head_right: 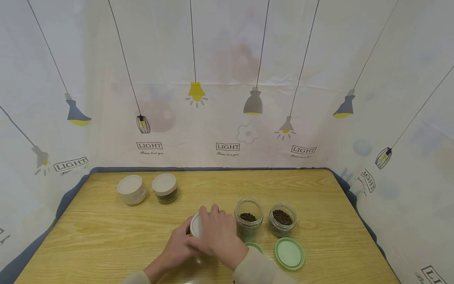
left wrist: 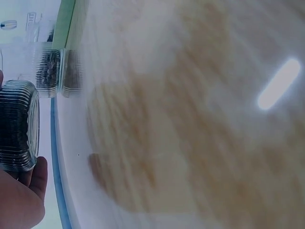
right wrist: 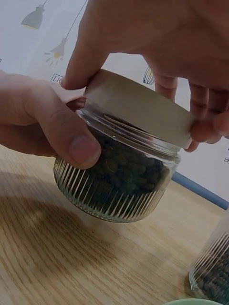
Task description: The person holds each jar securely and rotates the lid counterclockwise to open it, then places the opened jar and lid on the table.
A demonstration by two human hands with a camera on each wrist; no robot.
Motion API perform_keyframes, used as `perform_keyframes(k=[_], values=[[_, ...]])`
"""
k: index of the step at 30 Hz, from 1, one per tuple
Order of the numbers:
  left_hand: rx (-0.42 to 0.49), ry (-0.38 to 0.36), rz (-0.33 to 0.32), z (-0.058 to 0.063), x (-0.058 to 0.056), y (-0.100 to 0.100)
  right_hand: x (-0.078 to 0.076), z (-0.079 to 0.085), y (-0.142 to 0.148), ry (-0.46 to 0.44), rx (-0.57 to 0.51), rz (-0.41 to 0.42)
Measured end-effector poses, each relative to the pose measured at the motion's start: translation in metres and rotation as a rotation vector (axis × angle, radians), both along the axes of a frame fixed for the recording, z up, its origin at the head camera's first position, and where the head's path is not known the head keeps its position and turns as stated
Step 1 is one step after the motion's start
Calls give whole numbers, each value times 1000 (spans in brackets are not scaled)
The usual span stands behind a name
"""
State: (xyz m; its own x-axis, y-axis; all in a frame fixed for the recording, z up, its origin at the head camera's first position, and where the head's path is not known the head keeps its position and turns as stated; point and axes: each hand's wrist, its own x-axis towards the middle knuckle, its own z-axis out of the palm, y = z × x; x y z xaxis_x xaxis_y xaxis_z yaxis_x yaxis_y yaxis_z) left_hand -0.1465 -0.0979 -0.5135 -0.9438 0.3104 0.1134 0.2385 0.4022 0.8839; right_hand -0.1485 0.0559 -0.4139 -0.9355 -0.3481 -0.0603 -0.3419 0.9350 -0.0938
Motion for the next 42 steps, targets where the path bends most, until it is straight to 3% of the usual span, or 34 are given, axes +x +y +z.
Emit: perform_keyframes(k=[13,31,42], values=[[-20,-14,-3,0,0,3,-1,3,5,-25,-8,184],[-33,-31,4,1,0,2,-5,7,8,-27,-41,228],[28,-64,1,0,-2,0,-5,20,9,15,-25,250]])
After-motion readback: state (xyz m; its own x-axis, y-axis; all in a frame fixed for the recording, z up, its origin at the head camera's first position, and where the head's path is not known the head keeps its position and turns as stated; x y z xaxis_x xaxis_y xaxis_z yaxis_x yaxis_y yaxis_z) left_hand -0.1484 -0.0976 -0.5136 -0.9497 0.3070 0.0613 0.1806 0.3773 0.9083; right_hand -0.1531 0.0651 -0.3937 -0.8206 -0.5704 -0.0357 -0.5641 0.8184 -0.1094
